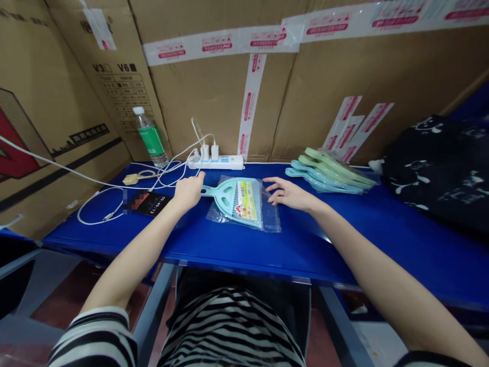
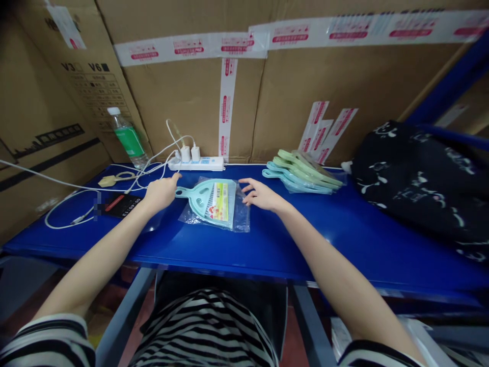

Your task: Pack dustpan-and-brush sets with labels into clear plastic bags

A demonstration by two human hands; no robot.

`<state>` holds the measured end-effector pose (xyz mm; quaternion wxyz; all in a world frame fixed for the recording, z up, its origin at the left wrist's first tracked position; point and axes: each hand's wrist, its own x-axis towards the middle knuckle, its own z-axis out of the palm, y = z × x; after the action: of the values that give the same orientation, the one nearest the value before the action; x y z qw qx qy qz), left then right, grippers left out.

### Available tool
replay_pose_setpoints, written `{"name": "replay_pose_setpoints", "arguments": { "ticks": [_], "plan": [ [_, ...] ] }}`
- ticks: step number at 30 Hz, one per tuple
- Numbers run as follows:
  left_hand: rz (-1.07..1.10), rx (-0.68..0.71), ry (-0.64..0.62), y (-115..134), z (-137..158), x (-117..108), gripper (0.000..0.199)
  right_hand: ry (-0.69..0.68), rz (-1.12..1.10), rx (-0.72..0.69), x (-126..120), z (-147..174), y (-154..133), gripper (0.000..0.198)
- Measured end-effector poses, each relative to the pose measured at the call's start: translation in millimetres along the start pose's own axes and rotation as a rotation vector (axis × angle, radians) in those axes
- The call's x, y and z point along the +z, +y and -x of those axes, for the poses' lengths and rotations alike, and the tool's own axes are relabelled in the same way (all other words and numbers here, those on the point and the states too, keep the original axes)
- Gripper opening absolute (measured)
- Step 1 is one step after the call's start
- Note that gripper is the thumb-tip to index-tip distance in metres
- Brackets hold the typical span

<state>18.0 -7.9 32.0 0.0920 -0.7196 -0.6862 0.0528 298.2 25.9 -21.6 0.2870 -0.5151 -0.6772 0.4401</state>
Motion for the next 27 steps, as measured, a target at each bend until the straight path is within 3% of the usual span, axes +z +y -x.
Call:
{"name": "replay_pose_setpoints", "arguments": {
  "ticks": [8, 12, 17, 19, 24, 27],
  "plan": [
    [-0.018, 0.026, 0.029, 1.2, 0.0, 2.4, 0.044, 0.130, 0.590, -0.250, 8.4, 2.4, -4.4, 0.038],
    [-0.016, 0.041, 0.057, -0.2, -1.2, 4.3, 0.040, 0.158, 0.748, -0.143, 11.3, 7.7, -14.8, 0.040],
    [0.025, 0.093, 0.145, -1.4, -1.5, 5.5, 0.037, 0.166, 0.790, -0.013, 10.6, 12.0, -21.4, 0.041],
    [0.088, 0.205, 0.180, -0.8, -1.0, 6.4, 0.032, 0.177, 0.791, -0.036, 11.0, 11.3, -19.9, 0.041],
    [0.377, 0.742, 0.116, 1.8, 0.0, 13.2, 0.022, 0.180, 0.765, -0.120, 11.7, 10.2, -19.7, 0.054],
    [0.479, 0.855, 0.088, 1.7, -1.0, 17.1, 0.018, 0.157, 0.776, -0.094, 9.9, 13.9, -26.5, 0.059]
  ]
}}
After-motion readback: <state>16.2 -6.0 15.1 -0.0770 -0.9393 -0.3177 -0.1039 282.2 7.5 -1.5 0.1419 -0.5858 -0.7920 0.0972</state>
